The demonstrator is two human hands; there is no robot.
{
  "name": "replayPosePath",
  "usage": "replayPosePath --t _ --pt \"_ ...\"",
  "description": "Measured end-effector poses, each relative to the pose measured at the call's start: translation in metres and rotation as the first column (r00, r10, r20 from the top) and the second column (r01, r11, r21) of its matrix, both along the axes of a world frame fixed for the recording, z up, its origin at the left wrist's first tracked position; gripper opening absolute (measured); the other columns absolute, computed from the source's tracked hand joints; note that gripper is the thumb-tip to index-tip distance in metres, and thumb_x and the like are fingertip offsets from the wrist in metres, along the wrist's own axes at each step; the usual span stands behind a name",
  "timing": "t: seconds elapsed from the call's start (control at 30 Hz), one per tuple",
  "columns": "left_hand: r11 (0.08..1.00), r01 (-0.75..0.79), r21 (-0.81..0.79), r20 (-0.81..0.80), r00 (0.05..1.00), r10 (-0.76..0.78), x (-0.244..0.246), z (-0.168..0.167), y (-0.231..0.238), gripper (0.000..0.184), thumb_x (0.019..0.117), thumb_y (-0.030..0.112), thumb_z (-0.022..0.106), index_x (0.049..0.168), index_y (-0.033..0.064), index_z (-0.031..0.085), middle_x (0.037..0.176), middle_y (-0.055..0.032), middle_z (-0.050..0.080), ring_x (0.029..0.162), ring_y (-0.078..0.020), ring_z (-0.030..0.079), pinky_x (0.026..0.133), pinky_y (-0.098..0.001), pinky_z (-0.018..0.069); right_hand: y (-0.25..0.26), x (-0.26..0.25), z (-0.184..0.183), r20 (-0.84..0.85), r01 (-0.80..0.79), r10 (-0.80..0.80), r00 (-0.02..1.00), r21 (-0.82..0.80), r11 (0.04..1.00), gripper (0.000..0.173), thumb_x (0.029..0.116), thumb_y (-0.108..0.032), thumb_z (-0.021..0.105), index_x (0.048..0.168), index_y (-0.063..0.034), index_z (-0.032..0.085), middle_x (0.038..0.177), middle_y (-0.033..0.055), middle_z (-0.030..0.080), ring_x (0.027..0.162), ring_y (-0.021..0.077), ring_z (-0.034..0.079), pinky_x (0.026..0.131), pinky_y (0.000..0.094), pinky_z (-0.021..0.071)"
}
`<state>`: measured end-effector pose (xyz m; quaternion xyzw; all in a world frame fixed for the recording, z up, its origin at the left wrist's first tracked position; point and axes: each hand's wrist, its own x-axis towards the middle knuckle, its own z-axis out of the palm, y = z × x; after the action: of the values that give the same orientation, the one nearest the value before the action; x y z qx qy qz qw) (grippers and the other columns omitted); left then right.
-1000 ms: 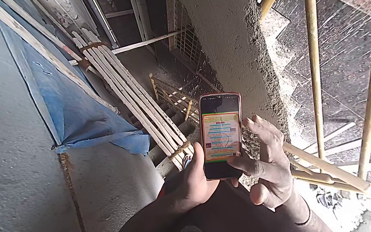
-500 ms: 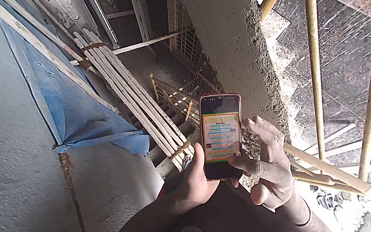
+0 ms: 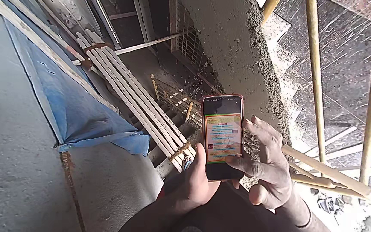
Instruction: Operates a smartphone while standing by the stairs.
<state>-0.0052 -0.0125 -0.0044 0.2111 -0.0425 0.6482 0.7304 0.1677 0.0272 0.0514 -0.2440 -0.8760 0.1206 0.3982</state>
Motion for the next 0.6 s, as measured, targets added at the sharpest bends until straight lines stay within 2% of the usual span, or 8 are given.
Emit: replayPosePath --t 0.1,0.17,0.37,0.43,0.6 --pt "1.0 -0.025 -0.005 -0.007 1.0 0.025 0.001 0.001 0.0 0.058 0.1042 0.055 0.044 0.142 0.0121 0.053 0.134 -0.0118 0.063 0.124 -0.0227 0.062 0.1 -0.043 0.0543 0.001 -0.001 0.0 0.02 -0.008 0.008 1.0 0.015 1.0 0.056 0.1002 -0.07 0.036 0.122 -0.0339 0.073 0.162 0.0073 0.038 0.155 0.0319 0.021 0.125 0.0538 0.0184" --pt "0.999 -0.03 0.013 0.004 1.0 0.029 0.001 0.0 0.001 0.057 0.1046 0.054 0.044 0.143 0.0122 0.053 0.135 -0.0118 0.063 0.124 -0.0228 0.062 0.1 -0.043 0.0542 0.002 -0.001 0.0 0.041 -0.004 0.003 0.999 0.036 0.999 0.055 0.1005 -0.069 0.036 0.123 -0.0349 0.072 0.163 0.0068 0.037 0.155 0.0318 0.021 0.125 0.0541 0.019" --pt "1.0 0.009 0.016 -0.024 1.0 -0.008 -0.001 0.002 0.001 0.06 0.1034 0.059 0.042 0.14 0.0137 0.055 0.127 -0.014 0.066 0.104 -0.0239 0.07 0.079 -0.0384 0.0609 0.002 0.005 0.008 -0.037 0.096 -0.093 0.995 0.097 0.991 0.053 0.1013 -0.068 0.036 0.108 -0.0313 0.074 0.158 0.0014 0.045 0.154 0.0305 0.025 0.124 0.0527 0.022" --pt "1.0 0.009 0.017 -0.019 1.0 -0.009 -0.001 0.001 0.001 0.06 0.1033 0.059 0.042 0.14 0.0138 0.055 0.128 -0.0137 0.066 0.105 -0.024 0.07 0.079 -0.0391 0.0612 0.001 0.006 0.011 -0.045 0.089 -0.086 0.995 0.071 0.993 0.052 0.1015 -0.067 0.038 0.109 -0.031 0.074 0.158 -0.0004 0.044 0.154 0.0298 0.024 0.125 0.0515 0.0213" --pt "1.0 0.012 0.01 0.013 1.0 -0.012 -0.001 0.0 0.001 0.059 0.1034 0.057 0.044 0.141 0.0134 0.054 0.13 -0.0135 0.065 0.112 -0.0245 0.068 0.084 -0.0405 0.0608 0.004 0.002 0.007 -0.034 0.042 -0.04 0.999 0.062 0.997 0.053 0.1007 -0.068 0.037 0.111 -0.0316 0.074 0.16 0.002 0.042 0.154 0.0311 0.023 0.125 0.0515 0.0217"
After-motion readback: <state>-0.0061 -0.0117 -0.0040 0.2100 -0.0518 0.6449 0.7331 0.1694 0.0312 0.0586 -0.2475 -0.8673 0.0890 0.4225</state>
